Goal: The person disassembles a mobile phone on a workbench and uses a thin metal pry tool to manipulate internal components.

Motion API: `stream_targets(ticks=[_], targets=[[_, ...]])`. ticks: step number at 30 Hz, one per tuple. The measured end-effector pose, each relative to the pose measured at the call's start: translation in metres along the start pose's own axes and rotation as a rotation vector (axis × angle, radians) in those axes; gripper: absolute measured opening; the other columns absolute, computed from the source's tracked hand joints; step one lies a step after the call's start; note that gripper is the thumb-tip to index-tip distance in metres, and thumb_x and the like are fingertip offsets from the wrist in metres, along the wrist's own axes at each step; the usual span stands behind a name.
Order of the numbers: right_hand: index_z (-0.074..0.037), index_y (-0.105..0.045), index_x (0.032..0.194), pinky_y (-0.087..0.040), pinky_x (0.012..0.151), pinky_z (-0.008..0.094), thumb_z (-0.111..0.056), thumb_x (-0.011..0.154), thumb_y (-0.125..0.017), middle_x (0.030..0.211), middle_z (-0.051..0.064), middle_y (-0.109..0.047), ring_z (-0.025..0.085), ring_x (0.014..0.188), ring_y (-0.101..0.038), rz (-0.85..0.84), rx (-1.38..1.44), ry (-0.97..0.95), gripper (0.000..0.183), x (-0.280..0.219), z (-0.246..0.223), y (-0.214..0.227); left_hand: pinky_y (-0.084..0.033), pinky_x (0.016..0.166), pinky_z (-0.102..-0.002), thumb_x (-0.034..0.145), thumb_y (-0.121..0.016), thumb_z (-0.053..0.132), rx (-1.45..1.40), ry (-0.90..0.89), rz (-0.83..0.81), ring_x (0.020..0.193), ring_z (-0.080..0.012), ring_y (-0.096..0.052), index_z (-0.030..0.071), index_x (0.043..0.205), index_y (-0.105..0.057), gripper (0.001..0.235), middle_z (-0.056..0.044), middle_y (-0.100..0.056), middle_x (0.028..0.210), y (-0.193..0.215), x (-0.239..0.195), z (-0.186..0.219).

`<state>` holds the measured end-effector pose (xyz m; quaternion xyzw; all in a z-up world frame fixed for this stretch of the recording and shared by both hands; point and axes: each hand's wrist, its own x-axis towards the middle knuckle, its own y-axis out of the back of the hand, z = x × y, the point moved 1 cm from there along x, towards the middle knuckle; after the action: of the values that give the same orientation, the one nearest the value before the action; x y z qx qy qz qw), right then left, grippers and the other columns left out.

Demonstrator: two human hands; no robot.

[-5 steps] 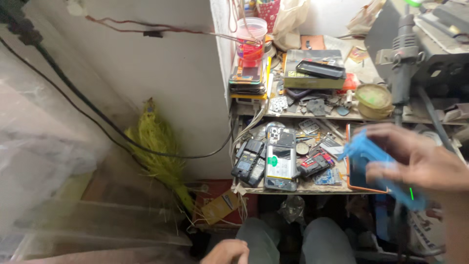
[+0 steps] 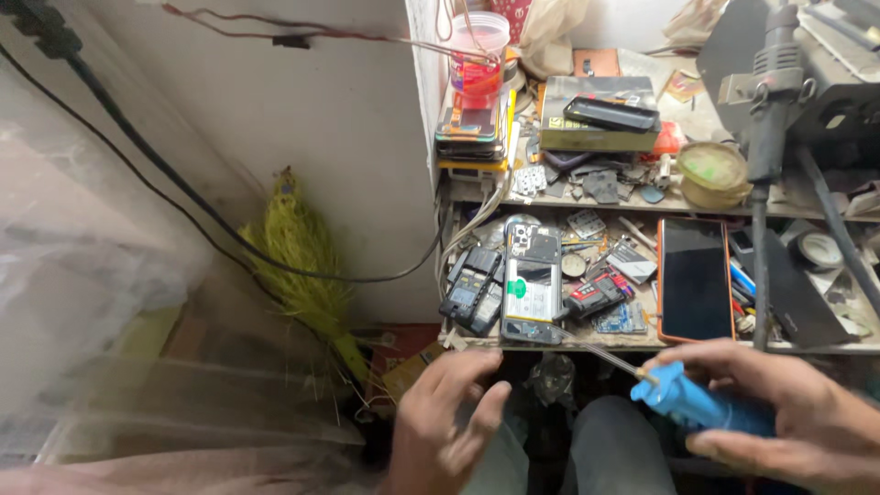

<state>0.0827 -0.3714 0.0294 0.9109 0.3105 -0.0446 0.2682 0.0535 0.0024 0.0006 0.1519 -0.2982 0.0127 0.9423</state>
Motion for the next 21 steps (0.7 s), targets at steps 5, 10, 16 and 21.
stream_targets(ticks=[5,10,16,21], targets=[[-0.015,-0.053,0.143,-0.055,0.097,0.034,-0.013,0.078,-0.089,0.124,0.004,-0.063,0.018,0.112,-0.062,-0.036,-0.128,-0.011,0.074,-0.016,-0.018,-0.018,-0.064,0.076,-0.031,0.094,-0.076,0.005,-0.043,-0.144,-0.165,0.089,-0.023,-0.076,-0.001,0.119,-0.067,0.027,-0.013,-0.073,0.11,-0.009,0.039,0.03],[-0.024,-0.057,0.145,-0.052,0.098,0.032,-0.019,0.077,-0.086,0.126,-0.002,-0.065,0.012,0.113,-0.065,-0.161,-0.245,-0.305,0.074,-0.017,-0.039,-0.016,-0.061,0.065,-0.031,0.083,-0.076,-0.003,0.037,-0.223,-0.269,0.075,-0.022,-0.073,0.004,0.097,-0.066,0.019,-0.008,-0.072,0.089,-0.01,0.036,0.035],[-0.012,-0.054,0.139,-0.052,0.099,0.038,-0.015,0.084,-0.087,0.128,0.006,-0.063,0.02,0.117,-0.063,-0.198,-0.05,-0.077,0.064,-0.03,-0.018,-0.004,-0.054,0.056,-0.032,0.067,-0.069,-0.003,0.038,-0.239,-0.234,0.062,-0.0216,-0.064,0.005,0.083,-0.061,0.02,-0.008,-0.061,0.072,-0.016,0.018,0.035],[-0.006,-0.051,0.148,-0.06,0.089,0.041,-0.013,0.09,-0.077,0.125,0.016,-0.068,0.026,0.105,-0.071,0.306,0.294,-0.103,0.064,-0.019,-0.022,0.023,-0.056,0.052,-0.03,0.077,-0.066,-0.001,-0.064,-0.055,-0.163,0.06,-0.0174,-0.068,0.004,0.083,-0.062,0.009,-0.007,-0.064,0.072,-0.016,0.002,0.012]])
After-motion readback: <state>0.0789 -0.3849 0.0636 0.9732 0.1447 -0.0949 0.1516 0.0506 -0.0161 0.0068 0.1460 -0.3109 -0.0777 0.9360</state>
